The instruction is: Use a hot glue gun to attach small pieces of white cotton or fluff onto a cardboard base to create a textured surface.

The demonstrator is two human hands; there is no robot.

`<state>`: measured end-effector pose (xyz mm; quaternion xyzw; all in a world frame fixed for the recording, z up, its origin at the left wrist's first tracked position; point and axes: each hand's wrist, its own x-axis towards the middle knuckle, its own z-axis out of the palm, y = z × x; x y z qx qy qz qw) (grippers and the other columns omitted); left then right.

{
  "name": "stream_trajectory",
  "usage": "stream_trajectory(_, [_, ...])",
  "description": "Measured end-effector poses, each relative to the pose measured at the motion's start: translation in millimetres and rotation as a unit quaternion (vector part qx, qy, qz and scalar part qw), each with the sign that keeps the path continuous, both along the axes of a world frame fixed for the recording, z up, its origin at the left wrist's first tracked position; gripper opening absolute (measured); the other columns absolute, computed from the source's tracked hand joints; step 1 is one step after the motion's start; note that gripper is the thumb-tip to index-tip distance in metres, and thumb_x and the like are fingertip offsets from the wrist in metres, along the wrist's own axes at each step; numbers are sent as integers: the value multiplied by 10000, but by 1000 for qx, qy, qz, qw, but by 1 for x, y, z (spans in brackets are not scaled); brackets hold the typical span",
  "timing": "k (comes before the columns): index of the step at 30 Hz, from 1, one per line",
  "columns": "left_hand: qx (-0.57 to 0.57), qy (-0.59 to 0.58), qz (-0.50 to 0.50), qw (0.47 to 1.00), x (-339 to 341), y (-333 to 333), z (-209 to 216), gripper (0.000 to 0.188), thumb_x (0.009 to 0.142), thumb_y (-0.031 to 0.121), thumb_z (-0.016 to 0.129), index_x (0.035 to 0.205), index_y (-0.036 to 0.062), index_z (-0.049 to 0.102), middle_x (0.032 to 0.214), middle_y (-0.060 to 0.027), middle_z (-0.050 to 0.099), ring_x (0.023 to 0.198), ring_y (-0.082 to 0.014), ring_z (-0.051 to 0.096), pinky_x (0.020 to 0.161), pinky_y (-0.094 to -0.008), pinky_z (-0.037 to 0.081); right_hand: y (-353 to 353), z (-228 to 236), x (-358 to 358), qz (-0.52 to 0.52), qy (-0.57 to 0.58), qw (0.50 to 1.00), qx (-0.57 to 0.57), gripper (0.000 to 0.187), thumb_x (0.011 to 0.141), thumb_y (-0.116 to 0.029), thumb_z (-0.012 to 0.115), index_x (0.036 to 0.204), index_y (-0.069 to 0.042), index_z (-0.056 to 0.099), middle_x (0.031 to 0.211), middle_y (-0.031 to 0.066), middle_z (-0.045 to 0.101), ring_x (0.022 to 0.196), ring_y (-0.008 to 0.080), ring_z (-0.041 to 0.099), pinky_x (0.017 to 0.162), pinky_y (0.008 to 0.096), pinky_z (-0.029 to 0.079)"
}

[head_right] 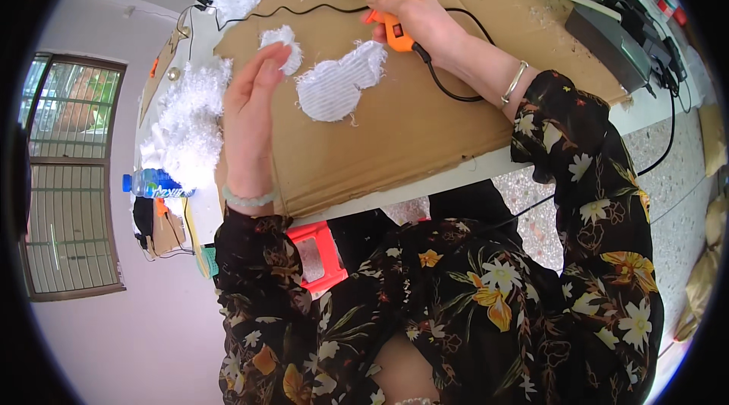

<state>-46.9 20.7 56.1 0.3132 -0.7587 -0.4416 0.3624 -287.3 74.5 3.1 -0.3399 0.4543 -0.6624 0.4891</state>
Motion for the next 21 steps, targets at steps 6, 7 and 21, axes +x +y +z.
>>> stream_trajectory(6, [-263, -224, -31, 938, 26, 12, -18, 222, 799, 51, 682, 1011, 3, 642, 1082, -122, 638, 1004, -286, 616, 865, -313, 479, 4, -2, -2, -16, 24, 1000, 2, 278, 929, -239, 542, 1015, 23, 582, 909, 64, 643, 696, 97, 581, 640, 257, 501])
stream_trajectory(7, [-330, -248, -52, 909, 24, 15, -20, 240, 752, 42, 699, 983, 11, 642, 1071, -133, 626, 1034, -326, 591, 876, -350, 479, 5, 0, -1, -18, 22, 1000, 2, 278, 929, -239, 542, 1015, 23, 582, 909, 64, 643, 696, 97, 581, 640, 257, 501])
stream_trajectory(21, [-493, -292, -98, 814, 15, 37, -18, 152, 731, 50, 581, 866, -10, 616, 973, -121, 617, 1025, -310, 582, 951, -470, 448, 24, 15, 25, 107, -28, 991, -77, 293, 953, -230, 524, 1100, 21, 561, 992, 128, 651, 893, 185, 641, 833, 348, 557])
